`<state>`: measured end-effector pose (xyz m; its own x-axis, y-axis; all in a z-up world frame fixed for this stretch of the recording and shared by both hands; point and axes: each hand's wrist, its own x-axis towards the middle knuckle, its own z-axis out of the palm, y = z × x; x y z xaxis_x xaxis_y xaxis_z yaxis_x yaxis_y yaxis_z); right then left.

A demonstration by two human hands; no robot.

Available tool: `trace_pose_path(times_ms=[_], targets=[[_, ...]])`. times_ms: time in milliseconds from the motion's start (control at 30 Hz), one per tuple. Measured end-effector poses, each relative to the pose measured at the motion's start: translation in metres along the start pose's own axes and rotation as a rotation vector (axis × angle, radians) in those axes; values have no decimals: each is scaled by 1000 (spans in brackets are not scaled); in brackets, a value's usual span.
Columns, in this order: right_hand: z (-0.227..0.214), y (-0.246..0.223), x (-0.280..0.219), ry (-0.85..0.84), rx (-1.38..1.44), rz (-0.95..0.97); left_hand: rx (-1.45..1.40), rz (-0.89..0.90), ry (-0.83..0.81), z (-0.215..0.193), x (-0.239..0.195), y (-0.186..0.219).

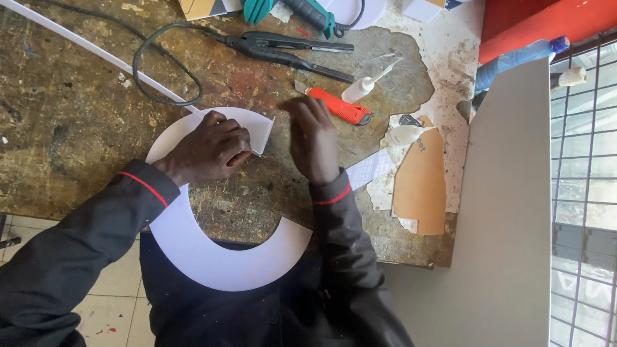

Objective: Attaching a plastic border strip to a letter cutout using glue and a heat gun to create a 3D sign letter.

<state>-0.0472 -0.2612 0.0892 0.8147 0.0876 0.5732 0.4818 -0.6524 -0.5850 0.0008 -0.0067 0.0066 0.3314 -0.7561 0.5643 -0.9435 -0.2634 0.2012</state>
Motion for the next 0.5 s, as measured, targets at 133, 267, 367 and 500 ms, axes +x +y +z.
trace_pose_path(times_ms=[133, 267, 367, 500], targets=[[38, -3, 18, -143, -132, -38, 32, 3, 24, 5, -2, 0], [60, 10, 9, -237, -43, 21, -2, 13, 32, 9, -3, -5], [51, 11, 2, -208, 242, 117, -18, 15, 38, 6, -2, -3], [41, 12, -7, -120, 536, 324, -38, 25, 46, -1, 3, 1]])
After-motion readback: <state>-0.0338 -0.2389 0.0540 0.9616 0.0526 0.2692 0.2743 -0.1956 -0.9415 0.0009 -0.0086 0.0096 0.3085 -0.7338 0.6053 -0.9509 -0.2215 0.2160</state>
